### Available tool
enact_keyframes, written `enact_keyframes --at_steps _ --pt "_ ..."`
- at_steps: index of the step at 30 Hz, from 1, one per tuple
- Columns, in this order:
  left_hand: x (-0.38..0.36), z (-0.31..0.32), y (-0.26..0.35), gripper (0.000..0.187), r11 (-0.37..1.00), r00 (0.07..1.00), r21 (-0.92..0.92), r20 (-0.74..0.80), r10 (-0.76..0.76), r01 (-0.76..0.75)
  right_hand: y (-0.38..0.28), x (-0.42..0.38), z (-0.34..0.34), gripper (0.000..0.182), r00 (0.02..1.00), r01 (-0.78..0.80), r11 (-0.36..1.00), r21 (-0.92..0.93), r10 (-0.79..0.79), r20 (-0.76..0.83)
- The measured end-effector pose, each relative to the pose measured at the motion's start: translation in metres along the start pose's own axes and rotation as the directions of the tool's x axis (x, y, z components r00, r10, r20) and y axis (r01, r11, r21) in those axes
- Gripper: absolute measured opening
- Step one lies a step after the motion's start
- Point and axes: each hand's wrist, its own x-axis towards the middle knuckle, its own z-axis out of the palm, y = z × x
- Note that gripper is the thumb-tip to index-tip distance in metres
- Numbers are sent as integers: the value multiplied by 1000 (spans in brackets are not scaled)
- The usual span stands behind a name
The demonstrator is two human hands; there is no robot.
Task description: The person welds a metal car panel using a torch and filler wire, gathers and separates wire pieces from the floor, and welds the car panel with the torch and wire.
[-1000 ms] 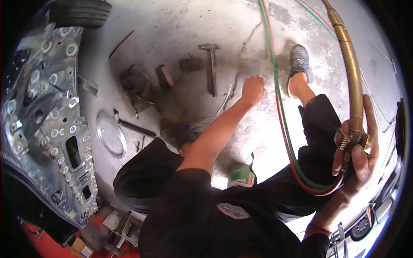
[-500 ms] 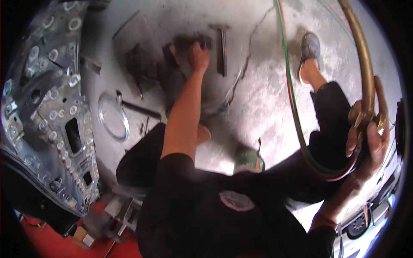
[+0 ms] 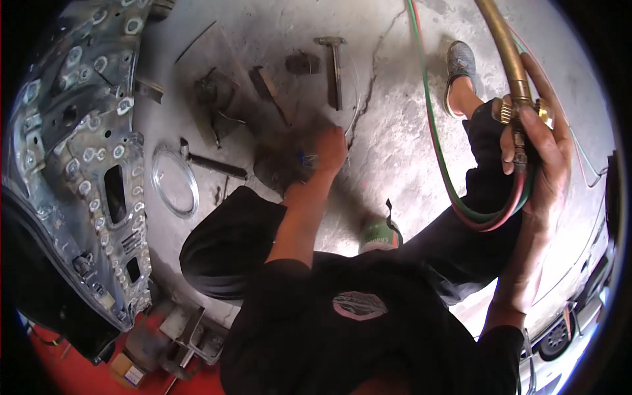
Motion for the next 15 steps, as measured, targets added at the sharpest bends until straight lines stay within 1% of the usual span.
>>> enact_keyframes --at_steps 2,5,7,8,10,11,14,15 --pt "8 21 7 18 993 998 115 -45 37 -32 0 0 8 73 999 1 1000 11 -1 -39" --pt "17 56 0 16 995 991 -83 -123 50 -60 -1 -3 13 76 999 -16 999 36 17 -42" --pt "20 69 -7 17 979 973 -177 -223 57 -98 -1 -7 15 75 998 -3 1000 21 4 -56" --pt "20 70 -7 18 967 961 -224 -271 58 -121 1 -8 13 74 999 3 1000 14 -3 -37" --pt "10 27 7 20 947 986 -319 -166 -12 -42 6 -12 7 72 1000 3 1000 3 -3 7" --pt "1 3 12 21 932 993 -361 -106 -49 7 7 -12 8 72 1000 -17 1000 26 17 5" --pt "-12 -30 5 22 884 988 -466 -145 -48 -25 10 -16 7 70 998 -55 992 114 52 34" --pt "-14 -42 1 20 894 984 -443 -177 -20 -62 14 -19 8 71 996 -79 985 151 72 48"
